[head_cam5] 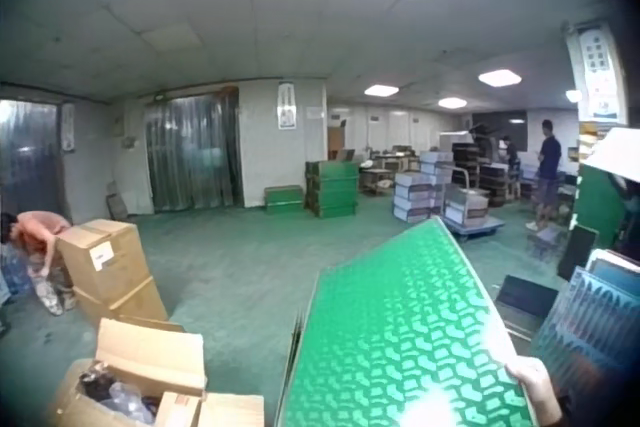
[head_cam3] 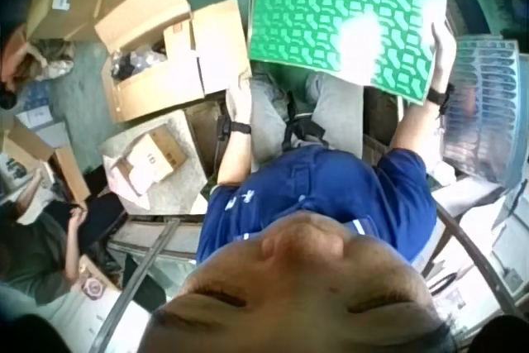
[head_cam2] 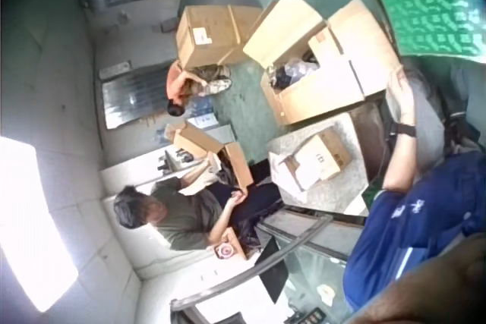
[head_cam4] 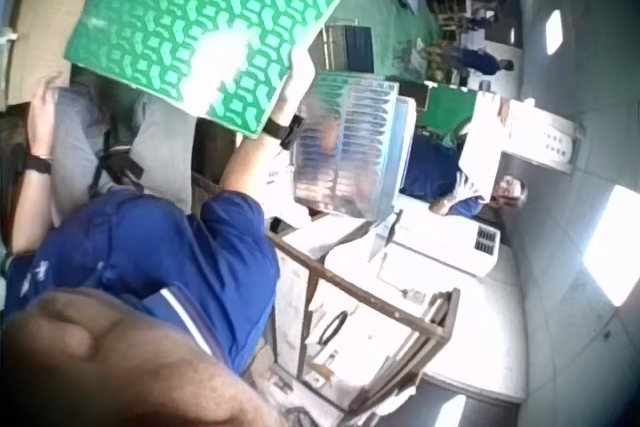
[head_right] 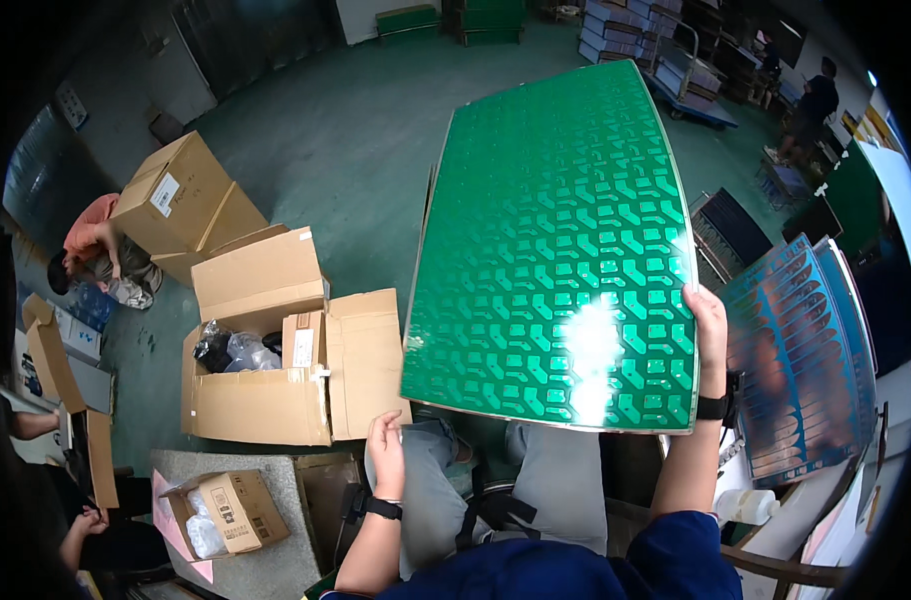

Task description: The recorder is inspecting large patterned green plates and mesh components in a factory floor setting, interacting with several other workers.

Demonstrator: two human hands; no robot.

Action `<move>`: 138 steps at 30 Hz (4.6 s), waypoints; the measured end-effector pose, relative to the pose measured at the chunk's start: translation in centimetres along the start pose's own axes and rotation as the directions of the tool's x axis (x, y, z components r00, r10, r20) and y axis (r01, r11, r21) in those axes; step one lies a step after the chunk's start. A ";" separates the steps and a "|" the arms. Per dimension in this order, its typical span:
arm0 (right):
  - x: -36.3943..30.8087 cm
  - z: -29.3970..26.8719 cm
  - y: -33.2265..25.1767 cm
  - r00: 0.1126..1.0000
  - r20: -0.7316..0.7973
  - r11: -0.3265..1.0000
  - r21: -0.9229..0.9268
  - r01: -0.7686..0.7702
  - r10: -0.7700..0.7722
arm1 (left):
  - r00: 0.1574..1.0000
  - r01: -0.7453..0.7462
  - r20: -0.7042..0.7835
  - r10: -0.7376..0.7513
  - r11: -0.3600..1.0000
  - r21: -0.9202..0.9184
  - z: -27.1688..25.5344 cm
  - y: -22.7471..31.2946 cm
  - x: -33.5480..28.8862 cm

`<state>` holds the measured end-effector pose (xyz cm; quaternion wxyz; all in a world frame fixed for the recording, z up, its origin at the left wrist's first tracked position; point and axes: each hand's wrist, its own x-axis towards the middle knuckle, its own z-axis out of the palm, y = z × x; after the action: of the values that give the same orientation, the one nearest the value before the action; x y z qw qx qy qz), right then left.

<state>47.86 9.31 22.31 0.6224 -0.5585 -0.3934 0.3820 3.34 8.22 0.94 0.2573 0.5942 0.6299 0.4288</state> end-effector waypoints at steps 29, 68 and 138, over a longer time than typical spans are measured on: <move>-6.6 -9.3 1.5 0.930 -0.288 0.644 0.671 0.367 -0.230 | 0.932 0.253 0.192 -0.308 0.170 -0.952 -11.2 5.2 -1.4; -4.3 -8.9 4.6 0.963 -0.241 0.722 0.644 0.253 -0.122 | 0.937 -0.304 -0.233 0.259 0.936 -0.180 -15.0 11.3 2.5; -6.7 1.7 3.7 0.979 -0.053 0.590 0.804 -0.076 0.199 | 0.985 0.100 0.109 -0.132 -0.074 -0.992 -13.7 9.7 -1.2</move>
<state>43.47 4.14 18.34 0.8000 -0.2753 -0.0934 0.5250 -2.79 3.12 15.78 0.6371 0.1588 0.1697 0.7349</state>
